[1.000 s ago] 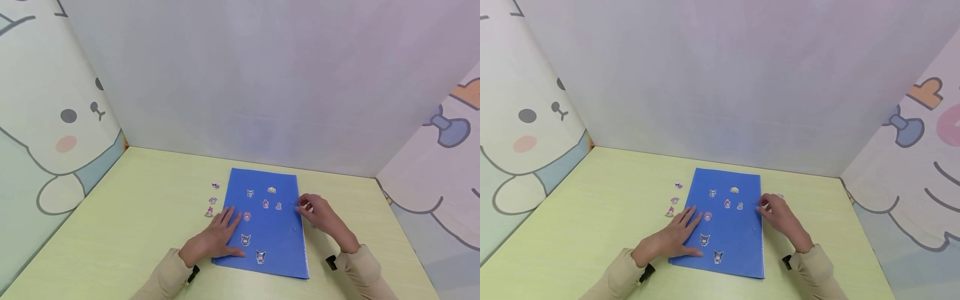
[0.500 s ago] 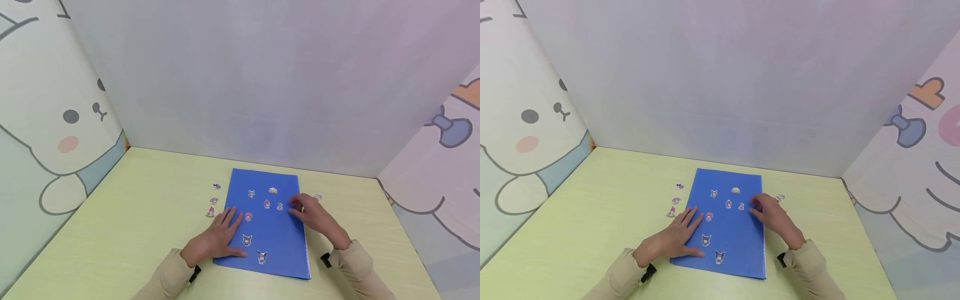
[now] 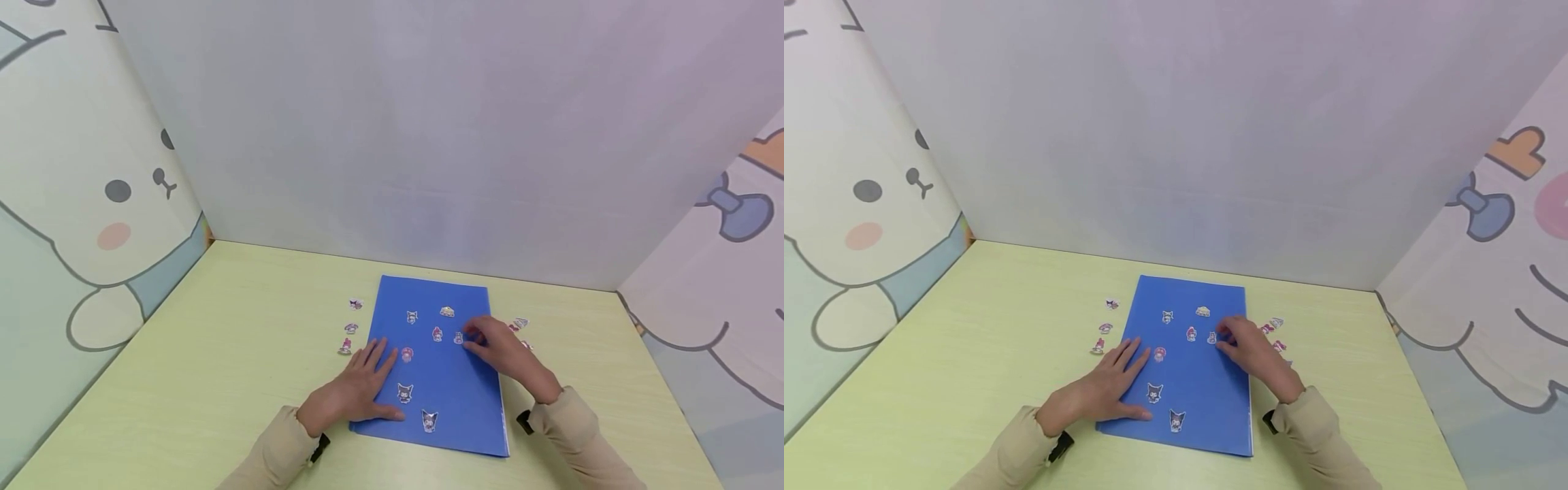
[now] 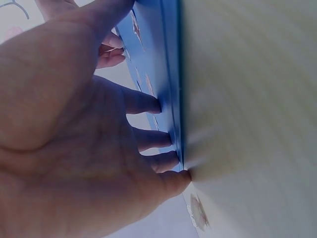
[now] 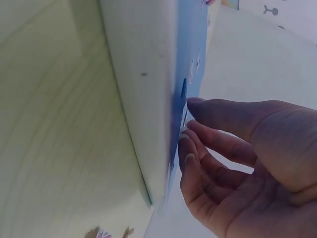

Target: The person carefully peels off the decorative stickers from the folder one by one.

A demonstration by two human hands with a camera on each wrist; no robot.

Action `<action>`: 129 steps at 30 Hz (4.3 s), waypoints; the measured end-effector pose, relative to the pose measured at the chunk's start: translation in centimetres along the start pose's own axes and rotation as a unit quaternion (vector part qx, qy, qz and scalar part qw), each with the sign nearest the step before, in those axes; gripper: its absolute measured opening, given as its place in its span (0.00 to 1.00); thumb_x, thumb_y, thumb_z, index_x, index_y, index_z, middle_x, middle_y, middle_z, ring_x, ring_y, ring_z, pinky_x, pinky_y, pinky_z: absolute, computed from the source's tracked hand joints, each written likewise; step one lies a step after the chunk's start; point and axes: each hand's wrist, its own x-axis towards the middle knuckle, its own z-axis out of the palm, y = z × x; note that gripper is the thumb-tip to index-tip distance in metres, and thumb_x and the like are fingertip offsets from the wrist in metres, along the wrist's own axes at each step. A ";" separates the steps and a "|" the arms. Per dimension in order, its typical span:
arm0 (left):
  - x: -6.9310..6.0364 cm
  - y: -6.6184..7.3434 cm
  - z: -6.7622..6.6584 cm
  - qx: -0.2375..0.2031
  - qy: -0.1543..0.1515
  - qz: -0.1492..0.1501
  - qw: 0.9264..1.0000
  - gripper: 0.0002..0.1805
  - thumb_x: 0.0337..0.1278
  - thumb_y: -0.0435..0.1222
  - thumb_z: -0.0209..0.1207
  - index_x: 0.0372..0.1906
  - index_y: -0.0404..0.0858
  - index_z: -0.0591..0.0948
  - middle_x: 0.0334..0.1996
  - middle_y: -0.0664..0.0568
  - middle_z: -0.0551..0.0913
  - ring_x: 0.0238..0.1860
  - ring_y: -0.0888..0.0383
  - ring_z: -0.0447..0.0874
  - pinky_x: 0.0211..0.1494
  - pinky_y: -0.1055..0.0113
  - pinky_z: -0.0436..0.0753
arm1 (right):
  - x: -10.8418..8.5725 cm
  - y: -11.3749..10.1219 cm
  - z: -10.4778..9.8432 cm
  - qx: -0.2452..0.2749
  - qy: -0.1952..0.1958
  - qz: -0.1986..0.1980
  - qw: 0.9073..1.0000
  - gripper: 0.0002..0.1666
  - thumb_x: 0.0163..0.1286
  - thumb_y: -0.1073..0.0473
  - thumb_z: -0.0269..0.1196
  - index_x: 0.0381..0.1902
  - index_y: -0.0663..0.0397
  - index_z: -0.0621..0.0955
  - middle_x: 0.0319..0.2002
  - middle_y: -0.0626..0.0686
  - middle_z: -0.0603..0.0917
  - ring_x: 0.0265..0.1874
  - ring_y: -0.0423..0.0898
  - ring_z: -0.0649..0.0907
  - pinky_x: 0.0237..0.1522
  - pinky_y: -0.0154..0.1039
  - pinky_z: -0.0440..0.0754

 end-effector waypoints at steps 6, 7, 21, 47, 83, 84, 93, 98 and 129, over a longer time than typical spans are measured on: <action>-0.1 0.0 -0.1 -0.006 0.002 -0.001 1.000 0.59 0.57 0.60 0.69 0.80 0.30 0.55 0.80 0.31 0.48 0.80 0.33 0.42 0.78 0.40 0.51 | 0.2 -0.3 0.4 -0.007 -0.008 0.011 1.000 0.10 0.66 0.70 0.70 0.45 0.66 0.83 0.41 0.58 0.84 0.36 0.48 0.83 0.40 0.46 0.86; -0.1 0.0 -0.1 -0.006 0.002 0.000 1.000 0.59 0.57 0.60 0.69 0.80 0.30 0.55 0.80 0.31 0.48 0.80 0.33 0.42 0.78 0.40 0.51 | 0.2 -0.3 0.4 -0.008 -0.008 0.013 1.000 0.10 0.66 0.70 0.70 0.45 0.66 0.83 0.41 0.58 0.84 0.36 0.49 0.83 0.40 0.46 0.86; -0.1 0.0 0.0 0.004 0.007 0.004 1.000 0.58 0.57 0.60 0.69 0.80 0.30 0.56 0.80 0.31 0.49 0.80 0.33 0.43 0.78 0.40 0.53 | 0.6 -0.7 1.1 -0.034 0.017 0.003 0.999 0.08 0.65 0.71 0.71 0.40 0.66 0.82 0.36 0.58 0.81 0.34 0.51 0.84 0.38 0.47 0.86; 0.0 0.2 0.0 0.006 0.004 0.006 1.000 0.59 0.57 0.60 0.69 0.80 0.30 0.55 0.80 0.31 0.49 0.80 0.32 0.43 0.78 0.39 0.52 | 0.5 -0.3 1.6 -0.031 0.056 -0.038 0.997 0.09 0.63 0.75 0.70 0.37 0.61 0.82 0.32 0.52 0.83 0.31 0.45 0.81 0.34 0.41 0.83; -0.1 0.0 -0.1 0.006 0.007 0.009 1.000 0.59 0.57 0.60 0.69 0.80 0.30 0.56 0.80 0.31 0.49 0.80 0.33 0.43 0.78 0.38 0.52 | -2.5 2.3 -1.2 -0.007 0.085 0.027 0.996 0.07 0.67 0.74 0.67 0.41 0.61 0.82 0.34 0.51 0.82 0.31 0.43 0.81 0.33 0.36 0.83; -0.1 0.0 -0.1 0.007 0.007 0.009 1.000 0.59 0.57 0.60 0.69 0.80 0.30 0.56 0.80 0.31 0.49 0.80 0.33 0.43 0.78 0.38 0.52 | -2.7 2.5 -1.3 -0.008 0.086 0.031 0.996 0.07 0.67 0.74 0.67 0.41 0.61 0.82 0.34 0.50 0.82 0.31 0.43 0.81 0.33 0.35 0.83; -0.1 0.0 0.0 0.002 0.005 0.008 1.000 0.58 0.57 0.60 0.69 0.80 0.30 0.56 0.80 0.31 0.49 0.80 0.32 0.43 0.78 0.38 0.52 | -4.0 3.8 -1.9 0.013 0.095 0.050 0.994 0.08 0.68 0.74 0.66 0.41 0.61 0.82 0.36 0.51 0.82 0.31 0.44 0.83 0.31 0.35 0.82; -0.1 0.1 -0.1 0.004 0.004 0.002 1.000 0.58 0.57 0.60 0.69 0.80 0.31 0.56 0.80 0.32 0.49 0.80 0.33 0.43 0.78 0.38 0.52 | -4.5 4.5 -2.3 0.001 0.106 0.041 0.993 0.08 0.67 0.75 0.67 0.42 0.62 0.83 0.35 0.51 0.82 0.31 0.44 0.82 0.33 0.35 0.83; 0.0 -0.1 0.0 0.006 0.007 0.005 1.000 0.59 0.57 0.61 0.68 0.80 0.30 0.56 0.80 0.31 0.49 0.80 0.33 0.43 0.78 0.39 0.52 | -8.7 7.9 -4.4 -0.044 0.119 0.103 0.987 0.05 0.67 0.71 0.68 0.39 0.61 0.83 0.32 0.50 0.82 0.29 0.40 0.78 0.29 0.34 0.77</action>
